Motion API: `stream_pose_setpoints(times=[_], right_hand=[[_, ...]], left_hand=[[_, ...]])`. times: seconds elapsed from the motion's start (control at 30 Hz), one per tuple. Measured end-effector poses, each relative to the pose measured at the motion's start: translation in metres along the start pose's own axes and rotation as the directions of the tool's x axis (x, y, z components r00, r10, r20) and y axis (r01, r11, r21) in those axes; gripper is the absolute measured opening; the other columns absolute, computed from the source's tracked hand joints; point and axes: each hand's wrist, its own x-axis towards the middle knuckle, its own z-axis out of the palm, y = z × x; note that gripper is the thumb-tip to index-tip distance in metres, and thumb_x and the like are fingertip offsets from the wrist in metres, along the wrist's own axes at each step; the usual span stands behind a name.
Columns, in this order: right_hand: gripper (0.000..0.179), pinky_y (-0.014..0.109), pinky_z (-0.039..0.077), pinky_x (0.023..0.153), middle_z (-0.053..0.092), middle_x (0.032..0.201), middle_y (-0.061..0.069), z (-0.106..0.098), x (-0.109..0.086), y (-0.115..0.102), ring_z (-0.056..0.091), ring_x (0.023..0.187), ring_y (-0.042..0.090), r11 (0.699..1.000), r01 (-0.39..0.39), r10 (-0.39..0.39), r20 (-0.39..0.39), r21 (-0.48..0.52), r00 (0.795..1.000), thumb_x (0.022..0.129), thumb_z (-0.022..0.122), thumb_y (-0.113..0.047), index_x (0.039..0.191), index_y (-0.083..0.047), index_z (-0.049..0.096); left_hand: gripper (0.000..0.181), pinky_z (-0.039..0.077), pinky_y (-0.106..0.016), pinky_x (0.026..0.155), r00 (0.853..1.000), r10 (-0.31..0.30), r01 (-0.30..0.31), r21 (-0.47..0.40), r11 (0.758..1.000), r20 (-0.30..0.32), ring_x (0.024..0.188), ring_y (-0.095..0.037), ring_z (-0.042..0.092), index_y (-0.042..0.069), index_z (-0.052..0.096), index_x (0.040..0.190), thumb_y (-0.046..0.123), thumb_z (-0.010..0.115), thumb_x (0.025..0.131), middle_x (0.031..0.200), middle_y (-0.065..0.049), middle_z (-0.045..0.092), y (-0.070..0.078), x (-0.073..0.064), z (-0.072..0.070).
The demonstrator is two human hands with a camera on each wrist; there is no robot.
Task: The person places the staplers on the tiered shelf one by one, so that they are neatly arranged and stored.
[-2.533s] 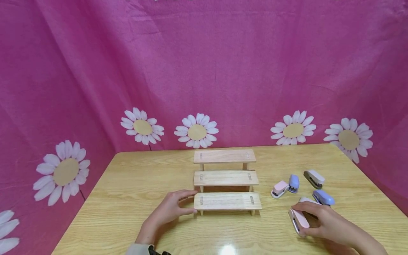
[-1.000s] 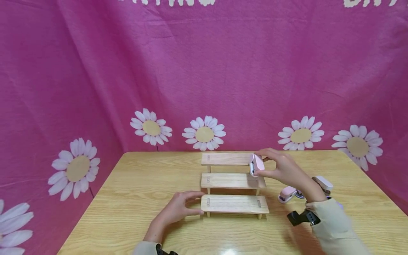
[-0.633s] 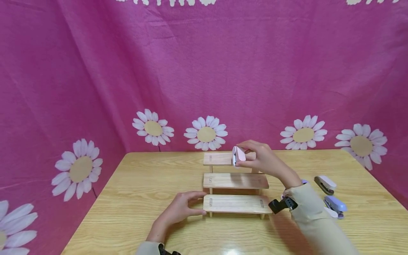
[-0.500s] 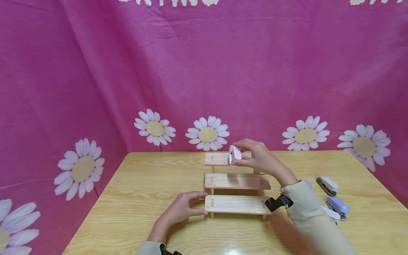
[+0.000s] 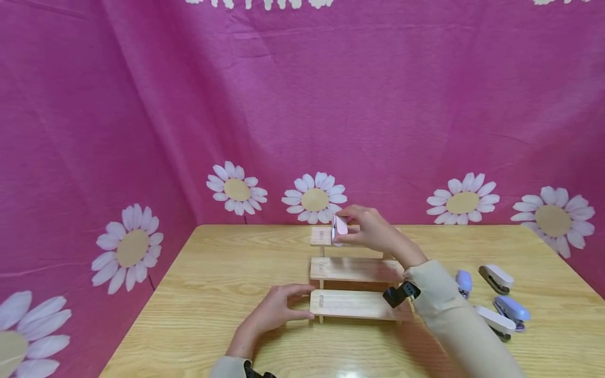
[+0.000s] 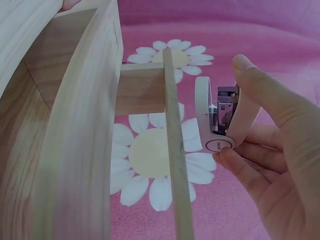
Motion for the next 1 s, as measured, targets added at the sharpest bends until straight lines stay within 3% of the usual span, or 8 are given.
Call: stream_pose_setpoints(times=[0.37,0.73,1.0], right_hand=[[0.060,0.038,0.060,0.087,0.068,0.115,0.015,0.0076,0.0027,0.0036,0.066,0.101,0.025,0.999,-0.030,0.032,0.046,-0.038,0.998,0.080,0.081,-0.033,0.126,0.000,0.062],[0.056,0.038,0.060,0.088,0.068,0.115,0.018,0.0096,0.0059,0.0069,0.067,0.100,0.026,0.999,-0.038,0.039,0.066,-0.012,0.997,0.084,0.078,-0.030,0.127,0.002,0.061],[0.065,0.045,0.054,0.101,0.061,0.131,0.020,0.0107,0.0057,0.0080,0.062,0.119,0.033,0.996,-0.079,0.075,0.083,0.039,0.994,0.084,0.077,-0.036,0.134,0.000,0.056]], left_hand=[[0.057,0.048,-0.038,0.109,1.000,-0.021,0.021,0.013,1.000,0.003,0.124,-0.021,0.061,0.016,0.063,0.131,0.034,0.080,0.080,0.131,-0.002,0.066,0.0002,-0.0001,0.0025],[0.057,0.048,-0.039,0.110,0.999,-0.036,0.036,0.004,0.999,0.009,0.125,-0.022,0.060,0.015,0.063,0.131,0.034,0.080,0.080,0.132,-0.002,0.066,0.0029,0.0012,0.0014],[0.057,0.048,-0.039,0.110,0.999,-0.036,0.036,0.003,0.999,0.002,0.125,-0.022,0.060,0.014,0.063,0.131,0.033,0.080,0.080,0.132,-0.003,0.066,0.0017,0.0006,0.0004]])
